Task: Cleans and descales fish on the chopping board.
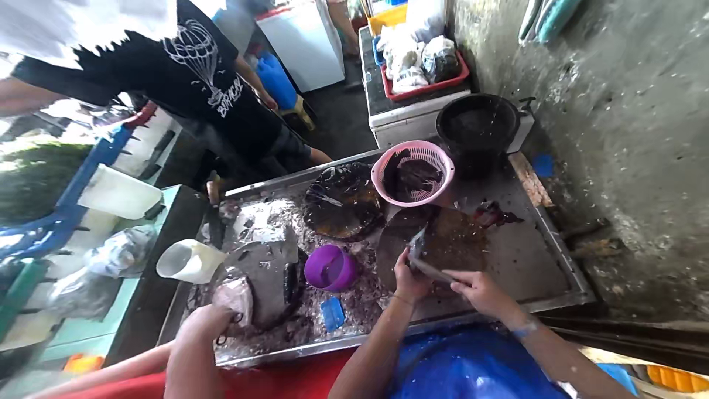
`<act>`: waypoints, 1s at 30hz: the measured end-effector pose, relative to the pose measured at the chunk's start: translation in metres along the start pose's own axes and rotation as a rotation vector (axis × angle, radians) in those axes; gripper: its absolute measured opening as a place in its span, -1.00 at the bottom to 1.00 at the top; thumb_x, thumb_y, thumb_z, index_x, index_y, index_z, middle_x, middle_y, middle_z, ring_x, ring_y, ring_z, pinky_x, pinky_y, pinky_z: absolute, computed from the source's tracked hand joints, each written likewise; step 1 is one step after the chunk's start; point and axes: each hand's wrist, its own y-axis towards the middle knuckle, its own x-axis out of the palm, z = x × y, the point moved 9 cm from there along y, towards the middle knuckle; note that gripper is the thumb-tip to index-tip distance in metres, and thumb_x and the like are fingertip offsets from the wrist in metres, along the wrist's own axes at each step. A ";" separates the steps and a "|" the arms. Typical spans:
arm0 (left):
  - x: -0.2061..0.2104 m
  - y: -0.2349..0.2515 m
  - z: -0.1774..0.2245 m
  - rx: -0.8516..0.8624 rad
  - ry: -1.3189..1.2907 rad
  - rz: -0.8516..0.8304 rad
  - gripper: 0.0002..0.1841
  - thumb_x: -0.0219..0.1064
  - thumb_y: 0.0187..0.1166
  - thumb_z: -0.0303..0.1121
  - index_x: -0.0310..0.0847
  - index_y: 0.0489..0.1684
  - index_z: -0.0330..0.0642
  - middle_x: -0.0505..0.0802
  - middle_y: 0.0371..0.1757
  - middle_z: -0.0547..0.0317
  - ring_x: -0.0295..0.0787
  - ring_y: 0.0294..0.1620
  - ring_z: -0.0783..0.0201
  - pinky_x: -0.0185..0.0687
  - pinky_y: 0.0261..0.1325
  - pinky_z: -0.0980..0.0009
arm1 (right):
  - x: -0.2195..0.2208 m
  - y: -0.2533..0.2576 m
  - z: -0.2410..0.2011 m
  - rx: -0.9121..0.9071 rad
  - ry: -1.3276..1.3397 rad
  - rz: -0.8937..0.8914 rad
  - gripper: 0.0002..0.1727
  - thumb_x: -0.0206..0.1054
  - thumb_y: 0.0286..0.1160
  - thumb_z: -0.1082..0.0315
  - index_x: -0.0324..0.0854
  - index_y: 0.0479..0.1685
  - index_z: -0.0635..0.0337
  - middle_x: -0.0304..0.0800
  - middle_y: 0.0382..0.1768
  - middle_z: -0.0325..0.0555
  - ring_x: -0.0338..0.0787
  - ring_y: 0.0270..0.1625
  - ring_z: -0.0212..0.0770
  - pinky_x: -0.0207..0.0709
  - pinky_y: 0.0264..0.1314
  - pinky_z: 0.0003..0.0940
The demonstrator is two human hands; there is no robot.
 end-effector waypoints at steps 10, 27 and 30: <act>-0.027 0.026 0.058 0.287 1.895 0.247 0.14 0.62 0.26 -0.14 -0.10 0.89 -0.25 0.26 0.75 -0.46 0.33 0.68 -0.38 0.44 0.62 -0.19 | -0.068 -0.051 0.081 -0.171 -0.451 0.375 -0.44 0.00 0.83 0.19 0.38 0.75 0.14 0.87 0.15 0.16 0.93 -0.04 0.11 0.80 0.04 0.15; -0.006 0.049 0.012 0.093 0.145 0.160 -0.67 0.18 0.74 -0.14 0.56 0.14 -0.24 0.77 -0.21 -0.06 0.72 -0.35 0.13 0.70 -0.34 0.22 | -0.001 0.080 0.014 -0.073 0.005 0.312 -0.52 0.07 0.85 0.18 0.57 0.61 0.13 0.86 0.25 0.07 0.87 0.25 -0.10 0.63 0.49 -0.10; -0.025 0.046 0.039 0.131 0.096 0.185 -0.71 0.17 0.73 -0.18 0.56 0.08 -0.24 0.76 -0.23 -0.04 0.72 -0.32 0.13 0.70 -0.28 0.18 | 0.024 0.047 0.021 -0.071 -0.058 0.123 -0.53 0.07 0.83 0.16 0.61 0.59 0.06 0.89 0.20 0.01 0.89 0.11 -0.15 0.68 0.36 -0.10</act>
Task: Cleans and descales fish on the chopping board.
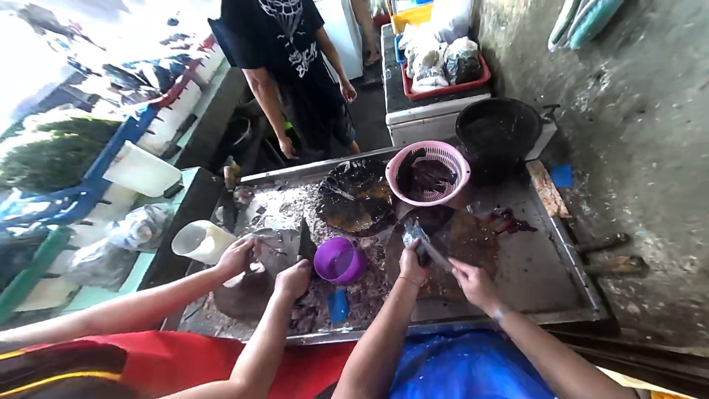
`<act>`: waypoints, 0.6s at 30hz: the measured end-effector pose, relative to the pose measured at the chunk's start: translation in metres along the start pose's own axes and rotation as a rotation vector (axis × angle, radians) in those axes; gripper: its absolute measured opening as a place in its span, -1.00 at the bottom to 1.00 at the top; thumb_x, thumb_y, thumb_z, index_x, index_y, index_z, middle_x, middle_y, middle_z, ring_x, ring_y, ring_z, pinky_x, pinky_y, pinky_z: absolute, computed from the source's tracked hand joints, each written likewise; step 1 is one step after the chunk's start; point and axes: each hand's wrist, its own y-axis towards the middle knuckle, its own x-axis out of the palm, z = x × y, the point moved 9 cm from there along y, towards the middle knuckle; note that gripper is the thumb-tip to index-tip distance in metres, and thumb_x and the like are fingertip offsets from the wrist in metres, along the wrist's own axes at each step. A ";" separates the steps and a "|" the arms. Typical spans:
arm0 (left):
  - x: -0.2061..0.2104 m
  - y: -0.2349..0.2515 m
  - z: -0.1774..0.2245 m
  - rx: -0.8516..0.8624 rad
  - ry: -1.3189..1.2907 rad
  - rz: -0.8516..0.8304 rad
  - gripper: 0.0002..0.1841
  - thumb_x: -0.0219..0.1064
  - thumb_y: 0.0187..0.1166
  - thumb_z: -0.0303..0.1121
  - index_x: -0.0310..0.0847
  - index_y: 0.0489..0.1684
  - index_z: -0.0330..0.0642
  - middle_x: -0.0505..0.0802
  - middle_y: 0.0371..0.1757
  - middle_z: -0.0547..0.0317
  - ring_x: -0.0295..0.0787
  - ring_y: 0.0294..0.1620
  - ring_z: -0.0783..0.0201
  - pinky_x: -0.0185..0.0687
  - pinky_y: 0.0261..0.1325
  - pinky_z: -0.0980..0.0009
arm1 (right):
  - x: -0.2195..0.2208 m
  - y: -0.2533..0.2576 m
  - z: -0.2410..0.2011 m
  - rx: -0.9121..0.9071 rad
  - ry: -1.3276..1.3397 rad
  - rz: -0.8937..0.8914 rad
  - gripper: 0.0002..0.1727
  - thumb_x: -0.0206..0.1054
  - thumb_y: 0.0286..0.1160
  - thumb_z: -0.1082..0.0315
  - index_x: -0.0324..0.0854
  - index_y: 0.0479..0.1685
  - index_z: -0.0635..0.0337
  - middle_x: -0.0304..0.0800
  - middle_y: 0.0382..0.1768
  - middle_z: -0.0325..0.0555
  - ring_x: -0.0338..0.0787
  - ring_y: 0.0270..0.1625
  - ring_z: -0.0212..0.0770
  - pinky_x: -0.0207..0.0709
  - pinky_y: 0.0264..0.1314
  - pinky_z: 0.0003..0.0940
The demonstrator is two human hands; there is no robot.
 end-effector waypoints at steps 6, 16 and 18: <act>-0.008 -0.011 -0.008 -0.003 -0.024 0.072 -0.67 0.18 0.75 -0.19 0.56 0.19 -0.27 0.79 -0.09 -0.11 0.77 -0.18 0.08 0.74 -0.15 0.15 | 0.006 0.039 -0.014 -0.031 -0.015 0.075 -0.52 0.08 0.84 0.14 0.61 0.57 0.12 0.88 0.25 0.01 0.88 0.21 -0.18 0.63 0.47 -0.16; -0.027 -0.014 0.004 0.189 -0.025 0.199 -0.63 0.24 0.68 -0.29 0.48 0.37 -0.23 0.82 -0.12 -0.12 0.81 -0.24 0.07 0.77 -0.20 0.13 | 0.005 0.027 0.000 -0.132 0.040 -0.163 -0.55 0.11 0.82 0.19 0.63 0.58 0.02 0.86 0.32 -0.08 0.86 0.28 -0.23 0.65 0.49 -0.15; -0.072 -0.015 0.024 0.361 0.303 0.267 -0.38 0.35 0.58 -0.38 0.28 0.66 -0.23 0.82 0.16 -0.13 0.84 0.05 0.09 0.80 0.08 0.09 | -0.019 0.006 0.011 -0.169 -0.086 -0.219 -0.56 0.13 0.80 0.16 0.67 0.54 -0.11 0.92 0.20 -0.13 0.90 0.18 -0.19 0.71 0.39 -0.03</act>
